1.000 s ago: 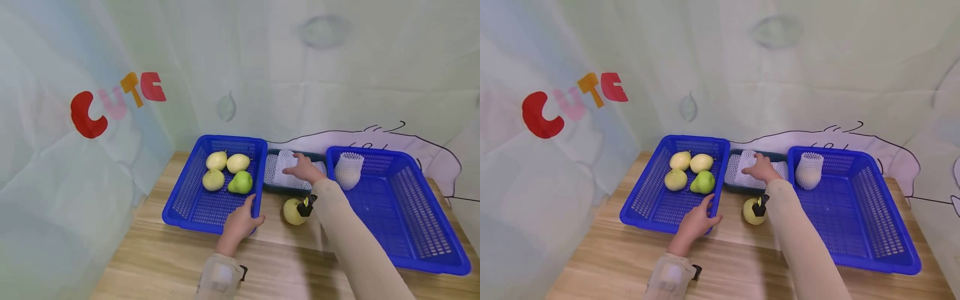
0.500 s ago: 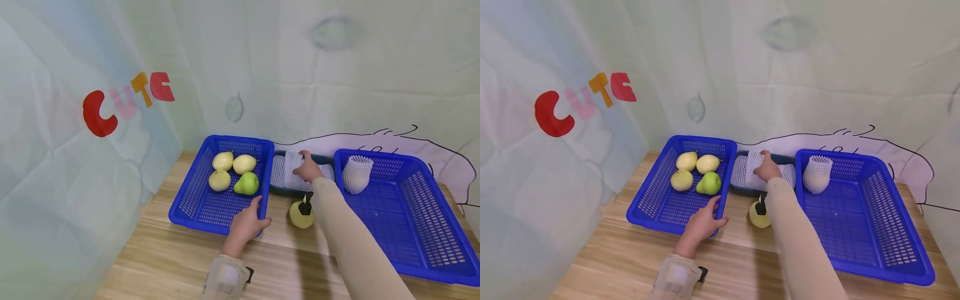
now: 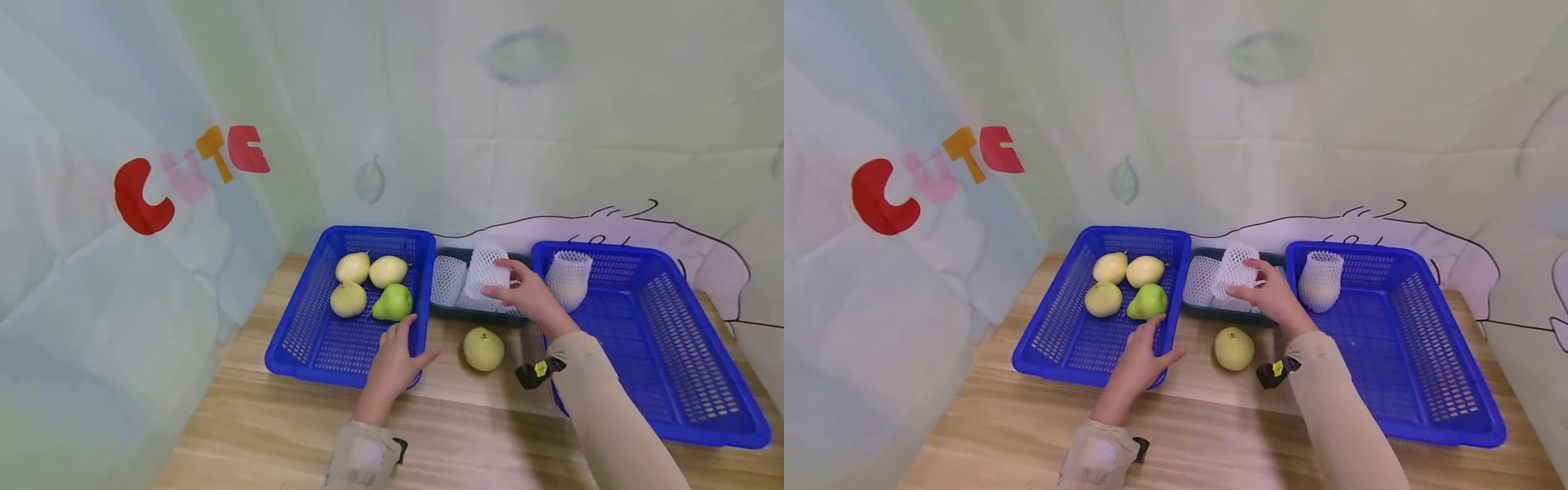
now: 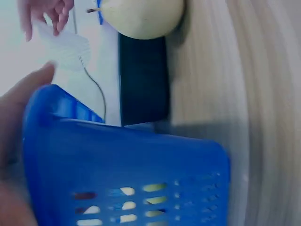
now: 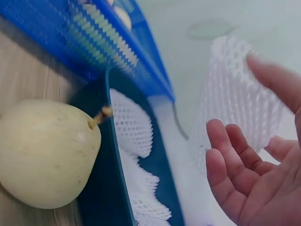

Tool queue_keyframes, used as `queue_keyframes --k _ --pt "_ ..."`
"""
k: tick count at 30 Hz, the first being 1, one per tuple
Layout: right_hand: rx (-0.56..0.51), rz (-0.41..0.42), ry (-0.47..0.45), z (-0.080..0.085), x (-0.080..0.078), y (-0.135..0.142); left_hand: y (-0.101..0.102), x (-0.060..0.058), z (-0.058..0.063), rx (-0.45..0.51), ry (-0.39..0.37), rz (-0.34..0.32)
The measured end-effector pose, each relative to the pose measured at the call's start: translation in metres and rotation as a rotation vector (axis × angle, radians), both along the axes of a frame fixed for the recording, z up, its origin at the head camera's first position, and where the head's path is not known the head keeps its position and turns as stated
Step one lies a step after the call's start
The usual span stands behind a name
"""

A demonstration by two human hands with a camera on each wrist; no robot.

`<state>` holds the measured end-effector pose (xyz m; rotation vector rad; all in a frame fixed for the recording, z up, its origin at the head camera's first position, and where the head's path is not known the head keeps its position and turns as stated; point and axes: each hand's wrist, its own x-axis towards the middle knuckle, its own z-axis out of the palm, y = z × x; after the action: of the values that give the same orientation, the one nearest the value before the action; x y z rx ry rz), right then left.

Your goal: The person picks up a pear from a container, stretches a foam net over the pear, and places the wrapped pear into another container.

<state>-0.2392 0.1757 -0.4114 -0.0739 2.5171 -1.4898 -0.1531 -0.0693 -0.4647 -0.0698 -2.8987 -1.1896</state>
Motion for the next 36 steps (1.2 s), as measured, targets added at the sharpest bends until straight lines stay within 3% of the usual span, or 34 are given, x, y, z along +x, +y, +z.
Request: queue_keyframes --k 2,5,9,11,14,19,23,25,28,30,32,36 --pt "0.016 0.019 0.070 0.001 0.014 0.001 0.003 0.002 0.006 0.090 0.101 0.025" --pt "0.003 0.050 0.174 0.003 0.031 -0.001 0.015 0.003 0.020 0.213 0.207 -0.011" --pt "-0.064 0.103 0.251 0.000 0.048 -0.011 0.035 -0.002 0.034 0.270 0.215 -0.119" --pt "-0.098 0.119 0.276 -0.002 0.053 -0.015 0.041 -0.006 0.034 0.295 0.236 -0.119" --pt "-0.132 0.059 0.296 -0.005 0.057 -0.014 0.040 -0.013 0.030 0.367 0.318 -0.028" --pt "-0.240 -0.208 0.300 -0.009 0.060 -0.001 0.026 -0.020 0.019 0.477 0.408 0.204" --pt "-0.253 -0.303 0.298 -0.012 0.064 0.003 0.025 -0.020 0.016 0.591 0.364 0.217" --pt "-0.311 -0.359 0.273 -0.013 0.066 0.001 0.027 -0.019 0.016 0.719 0.290 0.207" --pt "-0.482 -0.472 0.194 -0.014 0.069 -0.003 0.032 -0.017 0.017 0.962 0.170 0.226" --pt "-0.633 -0.503 0.125 -0.015 0.072 -0.005 0.036 -0.016 0.018 1.108 0.110 0.246" --pt "-0.747 -0.491 0.090 -0.017 0.073 -0.006 0.039 -0.016 0.020 1.211 0.072 0.245" --pt "-0.970 -0.383 0.070 -0.020 0.074 -0.008 0.043 -0.016 0.022 1.456 -0.018 0.216"
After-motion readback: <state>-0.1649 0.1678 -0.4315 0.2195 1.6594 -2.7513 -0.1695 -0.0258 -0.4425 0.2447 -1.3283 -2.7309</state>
